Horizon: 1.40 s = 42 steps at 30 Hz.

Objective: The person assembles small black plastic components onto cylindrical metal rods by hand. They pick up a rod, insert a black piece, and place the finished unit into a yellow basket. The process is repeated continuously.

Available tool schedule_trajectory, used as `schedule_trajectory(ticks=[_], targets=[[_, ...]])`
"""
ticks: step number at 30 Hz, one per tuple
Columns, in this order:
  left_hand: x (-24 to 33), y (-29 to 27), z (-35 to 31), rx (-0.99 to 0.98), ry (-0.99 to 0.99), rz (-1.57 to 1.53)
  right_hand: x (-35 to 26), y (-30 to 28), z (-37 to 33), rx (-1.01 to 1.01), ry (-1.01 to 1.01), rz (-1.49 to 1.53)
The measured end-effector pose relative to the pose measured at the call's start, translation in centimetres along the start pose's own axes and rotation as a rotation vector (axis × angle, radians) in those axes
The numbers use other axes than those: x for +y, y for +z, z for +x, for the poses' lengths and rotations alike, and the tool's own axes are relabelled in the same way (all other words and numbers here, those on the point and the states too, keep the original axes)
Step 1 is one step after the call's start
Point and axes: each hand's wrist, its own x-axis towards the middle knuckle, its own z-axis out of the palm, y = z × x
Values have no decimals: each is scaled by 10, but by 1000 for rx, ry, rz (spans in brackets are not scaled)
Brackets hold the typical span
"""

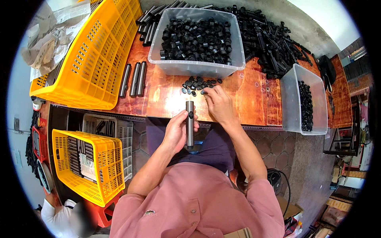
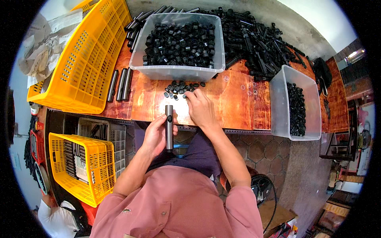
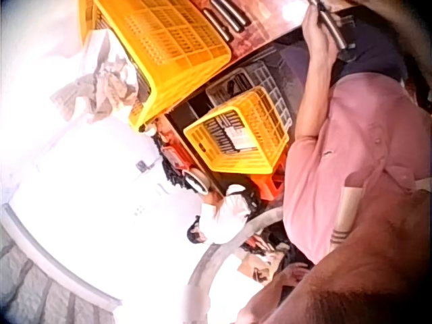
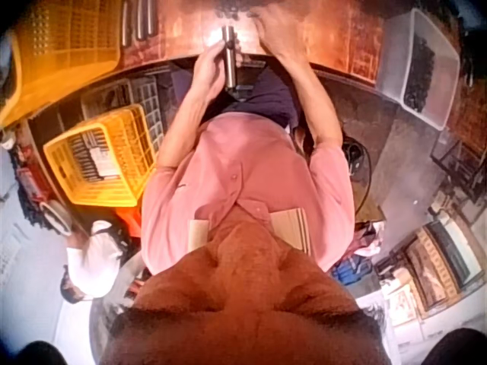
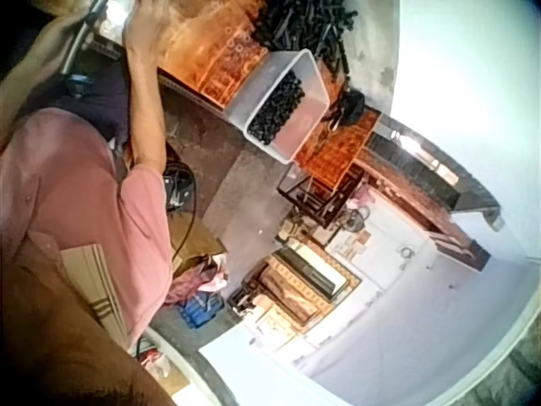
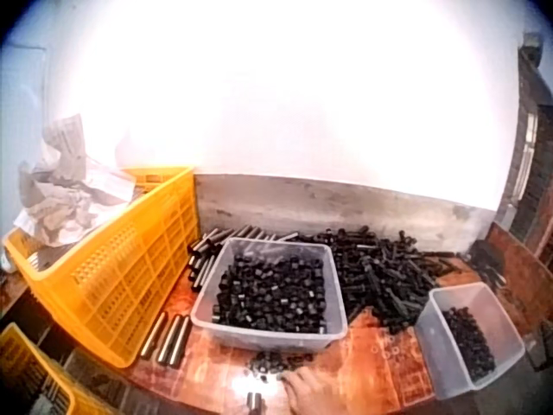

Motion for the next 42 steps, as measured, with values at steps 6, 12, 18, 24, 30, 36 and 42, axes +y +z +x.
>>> schedule_trajectory(ticks=[6,12,18,24,30,36,42], targets=[[3,-5,-5,-19,-14,-15,3,7,-6,-75,-130,-153],[-3,-17,-4,-49,-46,-9,-11,-6,-20,-123,-29,10],[-3,-14,-5,-93,-109,-23,-10,-10,-21,-162,-6,12],[4,-16,-10,-148,-158,-23,-34,-45,-24,-226,-61,214],[1,-9,-9,-186,-201,48,-55,-62,-23,-351,-356,41],[-1,-5,-11,-206,-212,110,-59,-66,-25,-379,-413,-38],[-1,-7,-14,-270,-144,236,-52,-65,-29,-388,-285,231]])
